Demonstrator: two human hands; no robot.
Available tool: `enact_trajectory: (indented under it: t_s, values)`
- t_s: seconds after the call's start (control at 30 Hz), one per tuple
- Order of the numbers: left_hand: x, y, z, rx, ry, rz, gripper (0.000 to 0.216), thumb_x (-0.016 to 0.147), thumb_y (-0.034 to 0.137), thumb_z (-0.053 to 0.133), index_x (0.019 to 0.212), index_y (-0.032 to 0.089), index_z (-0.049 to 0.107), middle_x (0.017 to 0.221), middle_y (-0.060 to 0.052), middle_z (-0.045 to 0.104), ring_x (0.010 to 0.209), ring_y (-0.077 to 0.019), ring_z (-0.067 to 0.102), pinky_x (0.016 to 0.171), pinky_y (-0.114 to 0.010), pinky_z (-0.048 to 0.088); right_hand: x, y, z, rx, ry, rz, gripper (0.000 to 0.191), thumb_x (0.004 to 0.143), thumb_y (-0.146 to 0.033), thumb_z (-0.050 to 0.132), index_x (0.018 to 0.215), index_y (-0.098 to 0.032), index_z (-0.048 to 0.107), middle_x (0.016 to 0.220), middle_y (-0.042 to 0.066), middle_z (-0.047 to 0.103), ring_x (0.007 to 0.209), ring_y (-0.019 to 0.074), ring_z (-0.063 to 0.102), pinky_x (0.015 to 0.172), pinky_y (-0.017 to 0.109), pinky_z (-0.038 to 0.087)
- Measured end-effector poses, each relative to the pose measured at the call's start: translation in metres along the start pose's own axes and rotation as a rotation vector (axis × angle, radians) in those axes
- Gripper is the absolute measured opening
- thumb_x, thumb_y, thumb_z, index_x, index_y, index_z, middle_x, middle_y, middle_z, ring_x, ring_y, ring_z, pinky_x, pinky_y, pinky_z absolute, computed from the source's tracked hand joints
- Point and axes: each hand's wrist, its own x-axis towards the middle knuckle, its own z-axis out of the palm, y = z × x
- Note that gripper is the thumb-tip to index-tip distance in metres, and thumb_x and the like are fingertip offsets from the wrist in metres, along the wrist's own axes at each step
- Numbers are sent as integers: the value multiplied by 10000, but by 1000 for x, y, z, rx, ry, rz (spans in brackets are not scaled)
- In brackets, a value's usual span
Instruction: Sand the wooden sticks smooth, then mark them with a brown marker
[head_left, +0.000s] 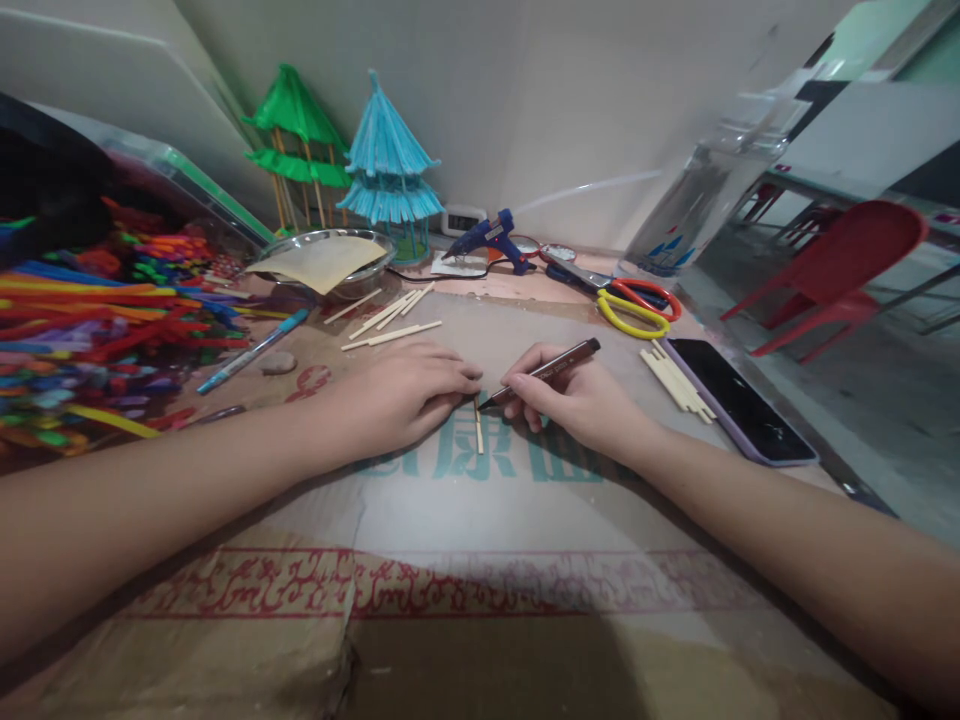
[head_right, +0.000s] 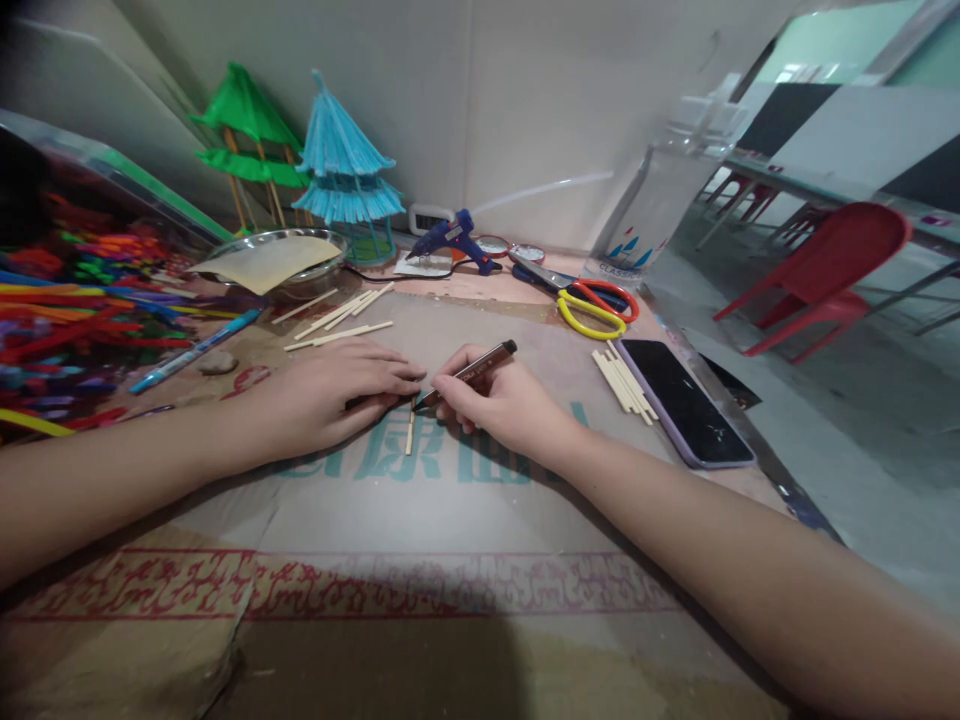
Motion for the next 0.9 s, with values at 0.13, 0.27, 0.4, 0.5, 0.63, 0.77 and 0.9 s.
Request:
enact_trajectory:
  t_s: [0.13, 0.27, 0.4, 0.5, 0.63, 0.77, 0.9]
  values:
    - [0, 0, 0, -5, 6, 3, 305, 981, 232, 458, 1127, 181, 721, 1209, -77, 730, 1123, -248, 667, 1020, -458, 495, -2, 0, -1, 1, -56, 23, 181, 870, -340, 646, 813, -180, 581, 628, 11, 691, 462, 86, 531, 456, 211, 444]
    - [0, -1, 1, -5, 3, 2, 293, 975, 231, 468, 1123, 190, 718, 1234, -77, 721, 1131, -252, 666, 1010, -466, 499, -5, -1, -3, 2, -126, 27, 198, 857, -357, 661, 803, -184, 580, 624, 11, 694, 456, 89, 525, 451, 218, 432]
    - [0, -1, 1, 1, -1, 0, 297, 975, 231, 467, 1123, 187, 721, 1222, -77, 726, 1120, -259, 671, 999, -473, 504, -4, 0, -3, 16, -92, 16, 213, 868, -376, 658, 816, -186, 578, 636, 11, 693, 464, 93, 533, 460, 228, 441]
    - [0, 0, 0, -5, -6, 4, 304, 972, 217, 465, 1136, 188, 719, 1216, -81, 727, 1117, -253, 670, 998, -462, 505, -2, 0, -1, 14, -17, -3, 210, 882, -380, 647, 841, -184, 584, 653, 11, 689, 484, 96, 544, 470, 231, 455]
    - [0, 1, 0, 3, -10, -2, 307, 962, 203, 469, 1139, 193, 720, 1221, -84, 724, 1133, -251, 663, 1015, -461, 496, -1, 0, 0, 2, 6, -2, 201, 885, -370, 643, 844, -182, 586, 658, 11, 686, 492, 95, 545, 476, 228, 462]
    - [0, 1, 0, 8, -4, 0, 308, 976, 225, 456, 1137, 199, 718, 1238, -76, 719, 1139, -244, 663, 1021, -457, 497, -2, -1, -1, -5, -32, 18, 197, 874, -364, 652, 829, -183, 587, 646, 12, 692, 480, 94, 542, 473, 226, 456]
    - [0, 0, 1, 9, -8, 2, 304, 986, 242, 450, 1126, 197, 716, 1253, -71, 713, 1148, -248, 660, 1015, -461, 504, -4, -1, -2, -5, -89, 30, 191, 857, -352, 665, 816, -183, 587, 630, 8, 692, 459, 89, 527, 457, 220, 437]
